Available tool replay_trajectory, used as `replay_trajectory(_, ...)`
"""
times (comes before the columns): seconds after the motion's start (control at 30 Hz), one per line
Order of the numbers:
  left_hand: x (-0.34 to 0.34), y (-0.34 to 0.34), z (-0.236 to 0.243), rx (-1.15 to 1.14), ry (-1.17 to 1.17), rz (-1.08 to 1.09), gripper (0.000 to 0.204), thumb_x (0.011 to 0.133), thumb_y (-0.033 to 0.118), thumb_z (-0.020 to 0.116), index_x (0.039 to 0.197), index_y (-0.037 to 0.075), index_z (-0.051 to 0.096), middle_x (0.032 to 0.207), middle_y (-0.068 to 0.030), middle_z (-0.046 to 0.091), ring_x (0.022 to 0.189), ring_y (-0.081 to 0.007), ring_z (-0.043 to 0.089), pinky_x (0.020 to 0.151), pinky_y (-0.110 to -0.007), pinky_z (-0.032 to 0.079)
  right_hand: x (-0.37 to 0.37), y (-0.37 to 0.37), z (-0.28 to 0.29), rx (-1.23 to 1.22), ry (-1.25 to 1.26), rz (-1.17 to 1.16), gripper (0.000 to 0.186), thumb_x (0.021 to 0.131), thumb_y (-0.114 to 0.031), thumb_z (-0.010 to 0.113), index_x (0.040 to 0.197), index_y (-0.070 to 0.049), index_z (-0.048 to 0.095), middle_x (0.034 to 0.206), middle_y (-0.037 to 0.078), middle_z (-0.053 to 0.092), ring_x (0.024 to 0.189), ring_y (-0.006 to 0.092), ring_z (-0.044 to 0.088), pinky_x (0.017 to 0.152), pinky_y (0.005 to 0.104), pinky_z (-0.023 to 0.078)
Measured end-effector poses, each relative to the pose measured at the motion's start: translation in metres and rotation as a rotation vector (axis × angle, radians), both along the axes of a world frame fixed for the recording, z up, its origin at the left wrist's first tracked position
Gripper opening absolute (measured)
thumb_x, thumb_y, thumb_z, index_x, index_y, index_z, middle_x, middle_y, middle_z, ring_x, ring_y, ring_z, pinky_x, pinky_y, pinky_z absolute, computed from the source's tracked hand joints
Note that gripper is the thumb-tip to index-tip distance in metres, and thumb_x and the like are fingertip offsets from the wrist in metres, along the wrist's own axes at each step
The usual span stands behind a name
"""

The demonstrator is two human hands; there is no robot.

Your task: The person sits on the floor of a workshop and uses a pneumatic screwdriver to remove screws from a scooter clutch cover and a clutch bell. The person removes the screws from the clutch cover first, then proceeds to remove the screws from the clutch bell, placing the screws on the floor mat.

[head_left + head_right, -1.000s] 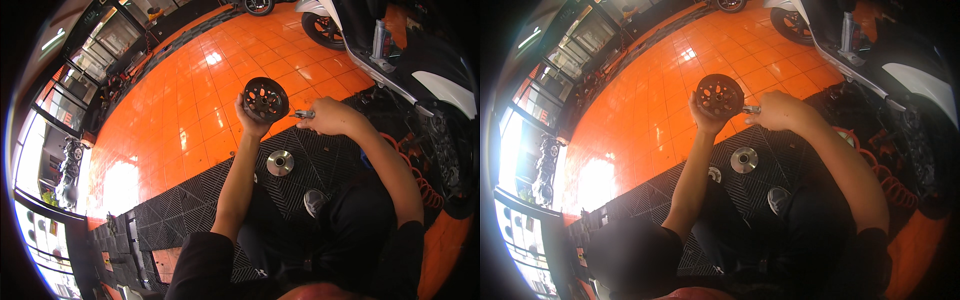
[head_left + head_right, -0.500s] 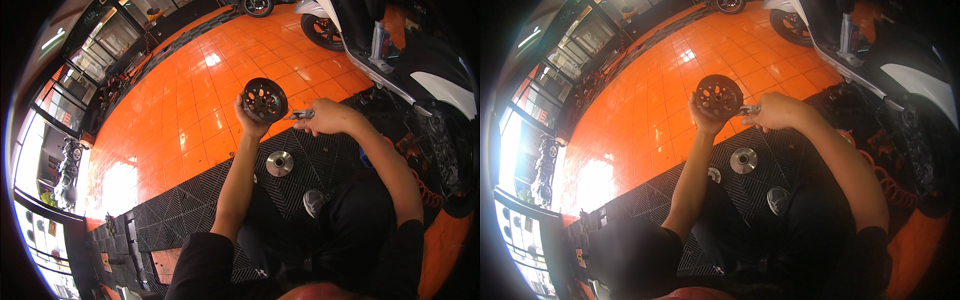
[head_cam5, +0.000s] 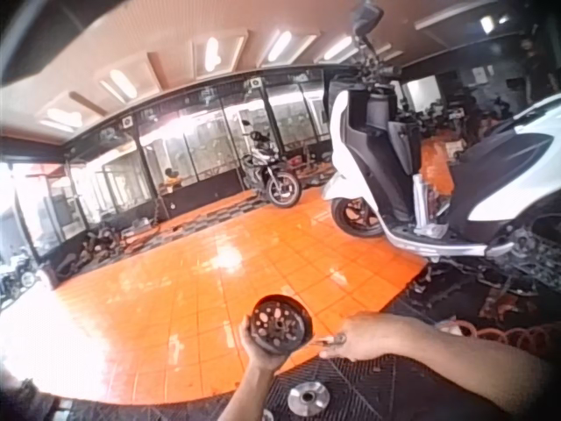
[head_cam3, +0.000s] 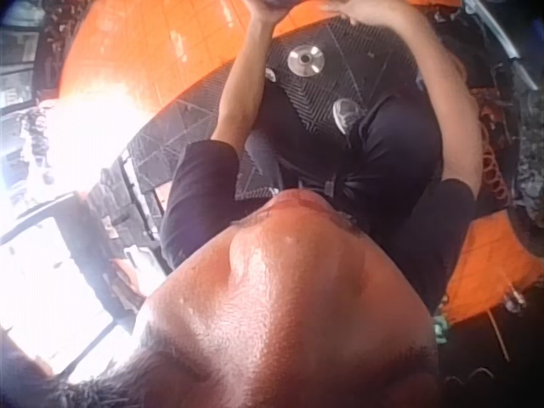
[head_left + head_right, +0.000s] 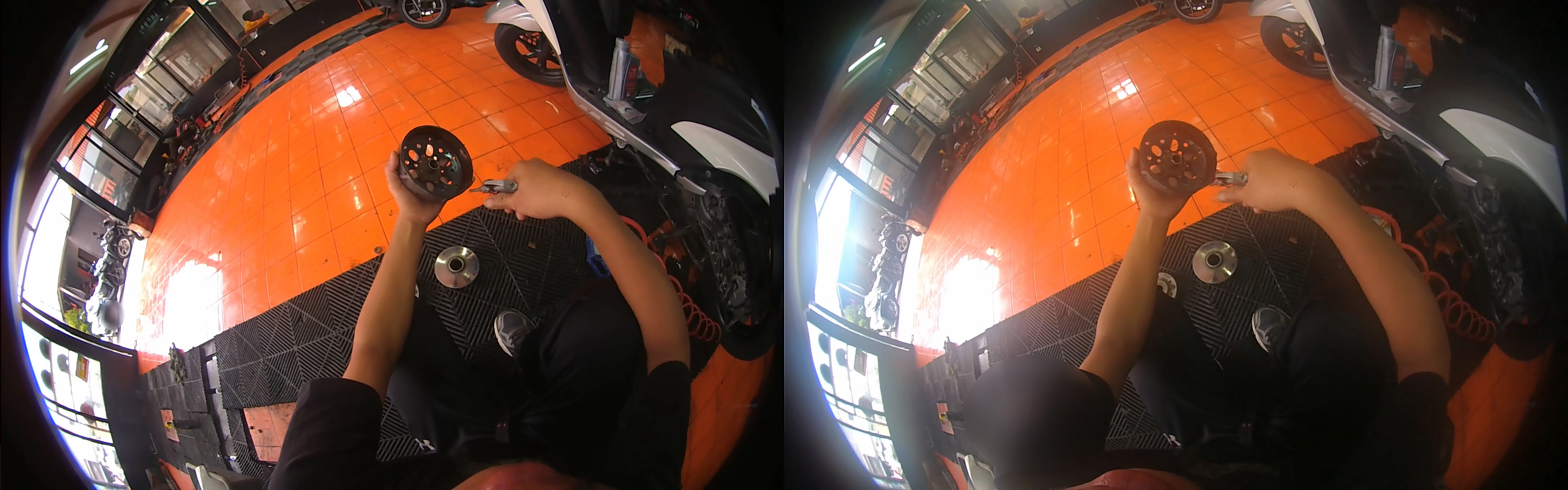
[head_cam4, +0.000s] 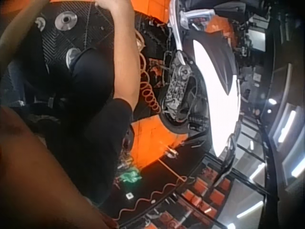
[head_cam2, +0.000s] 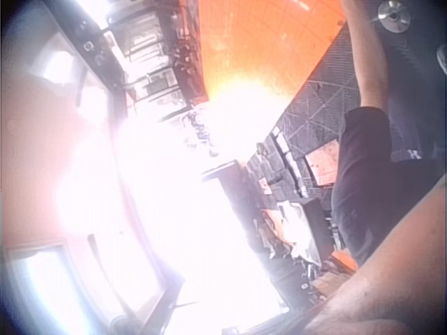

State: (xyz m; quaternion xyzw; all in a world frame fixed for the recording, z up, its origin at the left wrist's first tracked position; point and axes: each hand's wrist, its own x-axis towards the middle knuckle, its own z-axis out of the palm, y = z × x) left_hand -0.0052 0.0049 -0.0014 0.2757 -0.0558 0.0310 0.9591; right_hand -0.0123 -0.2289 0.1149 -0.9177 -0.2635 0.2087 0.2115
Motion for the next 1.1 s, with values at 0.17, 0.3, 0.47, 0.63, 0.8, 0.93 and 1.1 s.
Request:
replay_trajectory(0.17,-0.001,-0.002,0.001,0.006,-0.027,-0.012,0.067,0.093,0.067,0.042,0.13,0.013,0.058,0.126,-0.0114,0.061,0.116,-0.031,0.059,0.095,-0.053,0.051,-0.001,-0.006,0.009,0.002,0.081,-0.147,0.047,0.091,-0.045,0.071,0.076,0.0,0.07,0.061,0.007,0.067,0.057,0.0169,0.066,0.06,0.0346,0.051)
replay_trajectory(0.3,-0.003,-0.005,0.002,0.026,-0.043,0.004,0.065,0.094,0.065,0.042,0.129,0.013,0.058,0.126,-0.0103,0.061,0.116,-0.0302,0.059,0.094,-0.053,0.051,0.001,-0.008,0.007,0.109,0.092,-0.2,0.047,0.091,-0.045,0.071,0.075,-0.001,0.07,0.06,0.005,0.066,0.05,0.0165,0.061,0.051,0.034,0.049)
replay_trajectory(0.47,0.003,-0.009,0.0,0.032,-0.049,-0.007,0.061,0.095,0.062,0.042,0.128,0.014,0.058,0.126,-0.0095,0.06,0.117,-0.0296,0.058,0.093,-0.052,0.051,0.013,-0.016,-0.008,0.108,0.025,-0.17,0.047,0.091,-0.047,0.07,0.076,-0.002,0.07,0.058,0.003,0.063,0.045,0.0132,0.055,0.044,0.0315,0.045)
replay_trajectory(0.63,-0.001,-0.014,0.007,0.001,-0.026,-0.022,0.059,0.096,0.06,0.042,0.127,0.013,0.058,0.125,-0.009,0.061,0.115,-0.0305,0.06,0.091,-0.05,0.052,0.021,-0.022,-0.016,0.113,0.046,-0.21,0.047,0.091,-0.048,0.07,0.081,-0.002,0.07,0.06,0.002,0.062,0.041,0.0093,0.049,0.035,0.0262,0.038)
replay_trajectory(0.8,-0.002,-0.009,0.005,0.012,-0.026,0.033,0.059,0.096,0.061,0.043,0.127,0.013,0.059,0.123,-0.0093,0.062,0.112,-0.0309,0.061,0.089,-0.048,0.053,0.009,-0.017,0.002,0.184,0.137,-0.253,0.048,0.091,-0.049,0.069,0.081,-0.002,0.07,0.061,0.002,0.063,0.041,0.0099,0.05,0.037,0.0266,0.038)
replay_trajectory(0.93,0.003,-0.015,0.002,0.024,-0.037,-0.021,0.061,0.095,0.062,0.044,0.128,0.013,0.058,0.125,-0.0102,0.062,0.115,-0.0317,0.061,0.09,-0.049,0.053,0.032,-0.03,-0.033,0.21,-0.051,-0.207,0.049,0.092,-0.05,0.068,0.081,-0.002,0.07,0.061,0.002,0.063,0.04,0.0093,0.048,0.035,0.0255,0.036)
replay_trajectory(1.1,0.007,-0.011,-0.003,0.029,-0.061,-0.043,0.064,0.095,0.063,0.044,0.131,0.012,0.057,0.128,-0.0122,0.061,0.117,-0.0322,0.06,0.092,-0.051,0.054,0.029,-0.027,-0.025,0.231,-0.027,-0.238,0.052,0.09,-0.056,0.066,0.081,-0.005,0.07,0.063,0.004,0.065,0.05,0.0147,0.06,0.048,0.0325,0.049)
